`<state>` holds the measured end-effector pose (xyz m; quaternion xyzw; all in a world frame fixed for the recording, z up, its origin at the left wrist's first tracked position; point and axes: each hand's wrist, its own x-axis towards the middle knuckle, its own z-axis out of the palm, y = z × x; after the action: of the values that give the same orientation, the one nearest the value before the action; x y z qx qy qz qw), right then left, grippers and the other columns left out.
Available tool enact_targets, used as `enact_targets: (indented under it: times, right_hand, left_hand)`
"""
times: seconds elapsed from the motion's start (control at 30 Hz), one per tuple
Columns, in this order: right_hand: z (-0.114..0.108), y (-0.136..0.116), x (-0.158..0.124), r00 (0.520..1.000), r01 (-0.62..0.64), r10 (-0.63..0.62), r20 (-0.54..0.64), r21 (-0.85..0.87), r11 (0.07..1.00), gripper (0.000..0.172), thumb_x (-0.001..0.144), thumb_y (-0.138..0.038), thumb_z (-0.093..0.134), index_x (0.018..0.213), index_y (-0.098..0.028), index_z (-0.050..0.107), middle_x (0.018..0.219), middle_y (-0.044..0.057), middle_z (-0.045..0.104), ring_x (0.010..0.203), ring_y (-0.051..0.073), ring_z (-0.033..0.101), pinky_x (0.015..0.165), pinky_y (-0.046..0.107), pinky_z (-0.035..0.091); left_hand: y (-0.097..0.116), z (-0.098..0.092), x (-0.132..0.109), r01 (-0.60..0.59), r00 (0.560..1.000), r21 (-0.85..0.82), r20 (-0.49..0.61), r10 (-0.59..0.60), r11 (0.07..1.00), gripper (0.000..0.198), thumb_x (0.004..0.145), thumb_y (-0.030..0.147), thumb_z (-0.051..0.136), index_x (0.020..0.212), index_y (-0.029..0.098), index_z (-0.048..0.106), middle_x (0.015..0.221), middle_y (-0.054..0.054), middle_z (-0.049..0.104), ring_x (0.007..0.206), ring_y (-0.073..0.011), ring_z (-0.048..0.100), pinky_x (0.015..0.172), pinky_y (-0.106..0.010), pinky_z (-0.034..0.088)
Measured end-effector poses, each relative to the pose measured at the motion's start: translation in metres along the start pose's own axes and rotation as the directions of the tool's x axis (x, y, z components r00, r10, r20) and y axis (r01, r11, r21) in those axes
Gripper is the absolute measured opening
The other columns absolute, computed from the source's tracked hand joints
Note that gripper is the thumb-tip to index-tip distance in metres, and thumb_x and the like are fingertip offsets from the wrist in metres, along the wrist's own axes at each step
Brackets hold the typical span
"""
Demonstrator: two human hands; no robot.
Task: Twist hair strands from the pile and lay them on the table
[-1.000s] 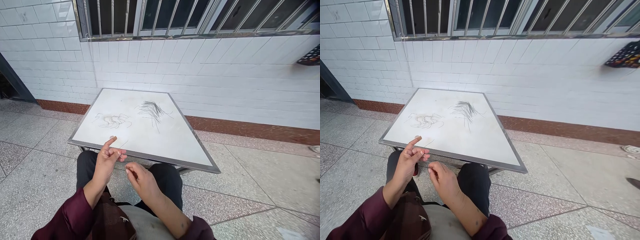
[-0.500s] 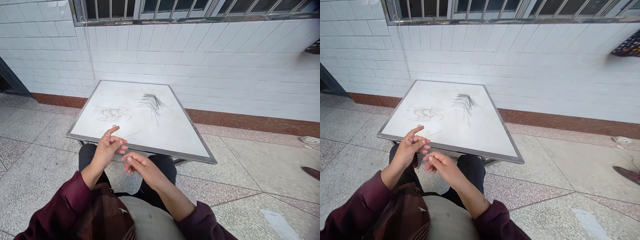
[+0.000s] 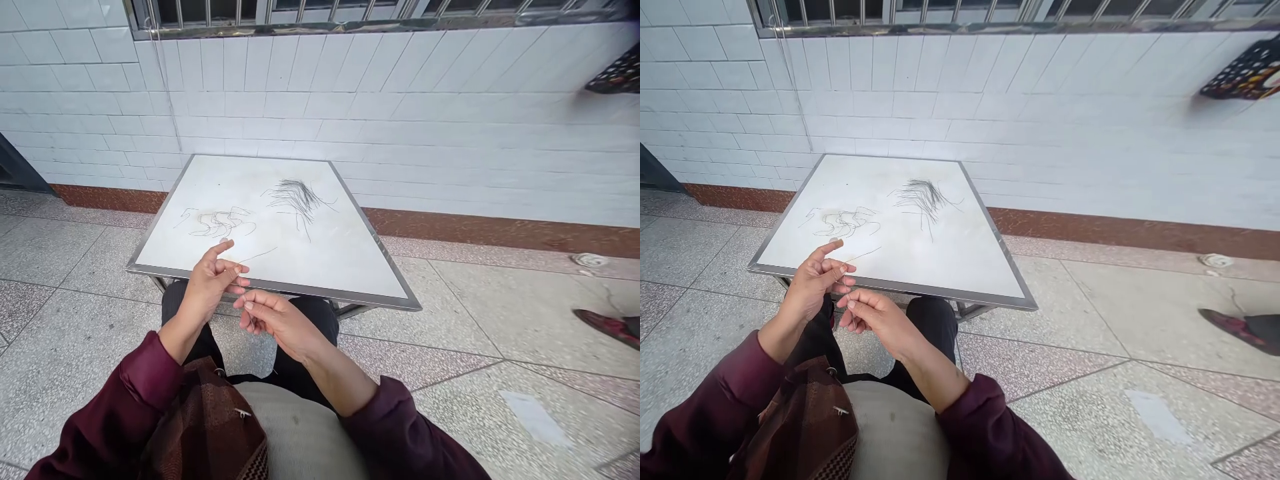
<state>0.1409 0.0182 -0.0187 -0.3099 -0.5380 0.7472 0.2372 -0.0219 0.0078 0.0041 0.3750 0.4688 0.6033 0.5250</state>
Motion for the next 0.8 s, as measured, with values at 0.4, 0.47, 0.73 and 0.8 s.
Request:
enact_targets:
  times: [0.4, 0.47, 0.73, 0.8]
  right_hand:
    - [0.006, 0.007, -0.008, 0.996, 0.051, -0.060, -0.059, -0.140, 0.989, 0.017, 0.087, -0.030, 0.051, 0.089, -0.019, 0.063, 0.065, -0.002, 0.064, 0.057, 0.010, 0.053, 0.052, 0.021, 0.039]
    - [0.007, 0.007, -0.009, 0.996, 0.050, -0.060, -0.059, -0.151, 0.987, 0.017, 0.088, -0.030, 0.049, 0.088, -0.019, 0.062, 0.065, -0.002, 0.064, 0.057, 0.010, 0.053, 0.052, 0.021, 0.039]
    - [0.002, 0.014, -0.009, 0.992, 0.130, -0.129, 0.016, -0.212, 0.969, 0.024, 0.094, -0.035, 0.046, 0.096, -0.019, 0.063, 0.071, 0.001, 0.067, 0.061, 0.012, 0.058, 0.055, 0.023, 0.046]
    - [-0.003, 0.019, -0.008, 0.984, 0.176, -0.180, 0.016, -0.316, 0.932, 0.025, 0.096, -0.037, 0.045, 0.099, -0.020, 0.063, 0.078, 0.003, 0.069, 0.067, 0.014, 0.062, 0.056, 0.025, 0.048]
  left_hand:
    - [-0.004, 0.007, -0.015, -0.104, 0.994, 0.163, -0.024, 0.109, 0.981, 0.066, 0.081, 0.026, 0.068, 0.141, 0.022, 0.041, 0.106, -0.009, 0.070, 0.064, -0.0123, 0.069, 0.060, -0.026, 0.058]
    - [-0.004, 0.009, -0.017, -0.102, 0.993, 0.192, -0.044, 0.113, 0.976, 0.065, 0.082, 0.025, 0.067, 0.141, 0.022, 0.042, 0.104, -0.009, 0.070, 0.064, -0.0127, 0.069, 0.059, -0.026, 0.058]
    - [-0.006, 0.012, -0.018, -0.045, 0.994, 0.096, -0.097, 0.054, 0.994, 0.070, 0.077, 0.034, 0.074, 0.139, 0.017, 0.045, 0.088, -0.006, 0.072, 0.063, -0.0146, 0.068, 0.058, -0.026, 0.056]
    - [-0.007, 0.011, -0.019, -0.043, 0.993, 0.107, -0.105, 0.054, 0.993, 0.071, 0.077, 0.035, 0.074, 0.139, 0.017, 0.045, 0.084, -0.004, 0.071, 0.061, -0.0141, 0.067, 0.057, -0.025, 0.055]
